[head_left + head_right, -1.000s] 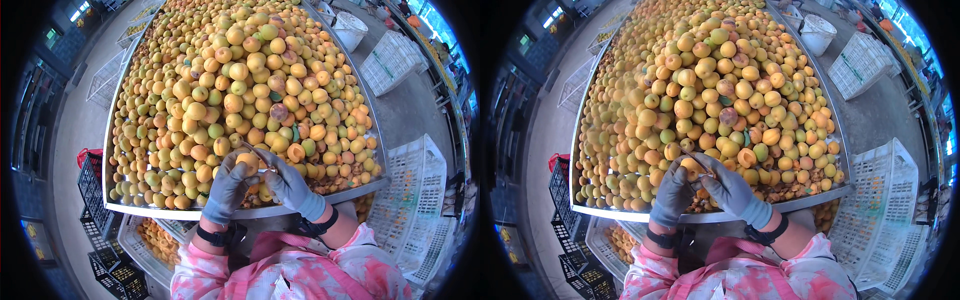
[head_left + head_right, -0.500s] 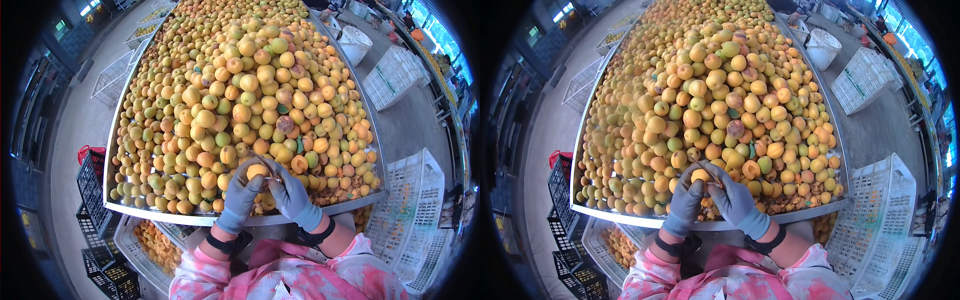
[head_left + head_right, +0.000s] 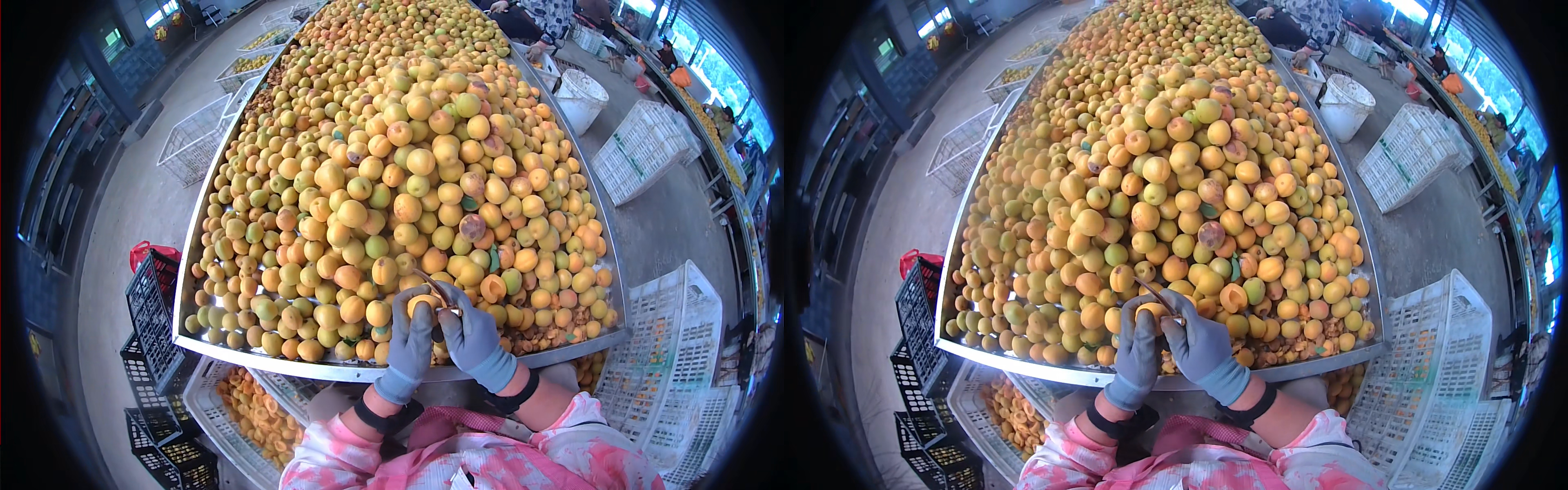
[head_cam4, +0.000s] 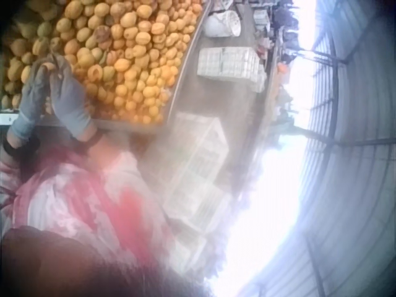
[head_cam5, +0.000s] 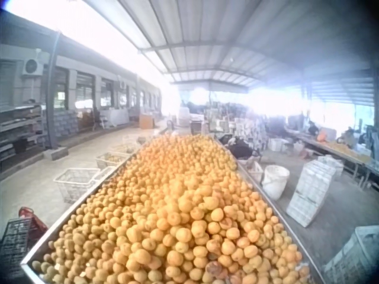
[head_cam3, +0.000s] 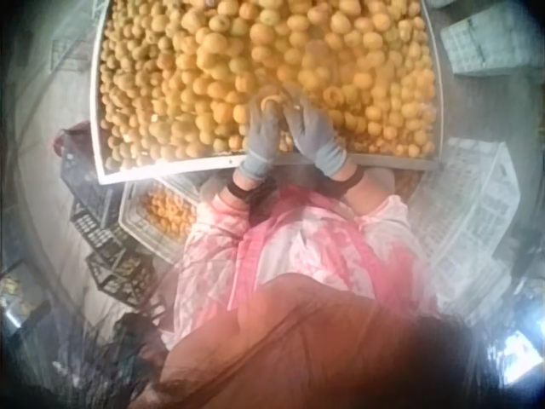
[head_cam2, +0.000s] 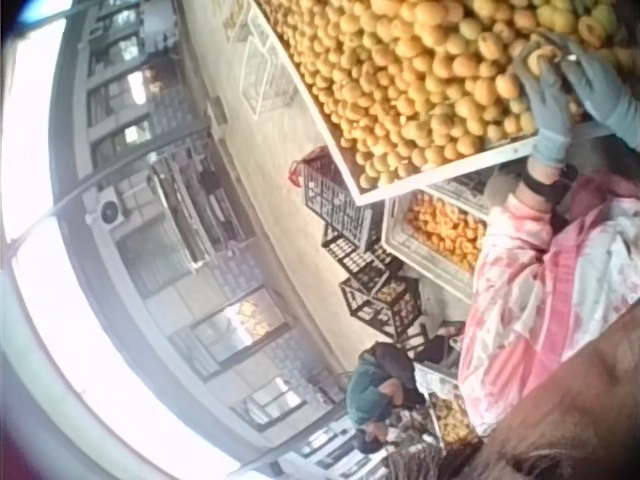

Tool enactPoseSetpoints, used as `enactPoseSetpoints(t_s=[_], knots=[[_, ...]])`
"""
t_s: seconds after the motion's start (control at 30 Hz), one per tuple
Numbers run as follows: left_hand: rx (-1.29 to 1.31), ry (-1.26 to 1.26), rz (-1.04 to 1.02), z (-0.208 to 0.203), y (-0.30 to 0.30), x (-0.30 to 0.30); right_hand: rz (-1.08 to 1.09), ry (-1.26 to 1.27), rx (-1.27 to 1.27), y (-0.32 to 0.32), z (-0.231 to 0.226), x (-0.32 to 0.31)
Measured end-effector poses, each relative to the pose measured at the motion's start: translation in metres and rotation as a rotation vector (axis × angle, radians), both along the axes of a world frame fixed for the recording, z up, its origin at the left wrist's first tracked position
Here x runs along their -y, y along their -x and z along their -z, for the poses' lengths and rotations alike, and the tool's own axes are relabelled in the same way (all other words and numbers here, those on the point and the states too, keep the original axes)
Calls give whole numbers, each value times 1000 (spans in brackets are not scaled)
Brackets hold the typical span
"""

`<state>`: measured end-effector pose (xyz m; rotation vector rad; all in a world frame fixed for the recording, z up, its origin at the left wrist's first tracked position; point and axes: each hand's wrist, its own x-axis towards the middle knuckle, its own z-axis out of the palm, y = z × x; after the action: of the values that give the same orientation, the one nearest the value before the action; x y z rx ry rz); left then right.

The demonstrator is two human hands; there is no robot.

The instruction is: The person picks up apricots from a large pile, cuts them in half with a small knife, and removes the pits. The pitted fruit halves are placed into a crate while the pits are dropped onto the table.

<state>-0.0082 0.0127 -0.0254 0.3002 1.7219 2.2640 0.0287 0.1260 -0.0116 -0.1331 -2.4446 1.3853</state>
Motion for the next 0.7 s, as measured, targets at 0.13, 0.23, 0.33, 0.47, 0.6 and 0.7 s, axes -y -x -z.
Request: enactPoseSetpoints(t_s=[0.13,0.23,0.33,0.47,0.6,0.7], knots=[[4,10,-40,10,1,2,20,-37,-62,4,8,5],[31,23,-33,13,-2,5,29,-71,-87,5,14,7],[81,-5,-21,6,-4,6,24,-62,-13,2,9,10],[40,-24,-59,9,-7,8,-2,-40,141,0,5,13],[18,29,-28,1,-8,12,-32,-34,169,1,17,6],[-127,88,-42,9,-2,17,-127,183,84,4,19,3]])
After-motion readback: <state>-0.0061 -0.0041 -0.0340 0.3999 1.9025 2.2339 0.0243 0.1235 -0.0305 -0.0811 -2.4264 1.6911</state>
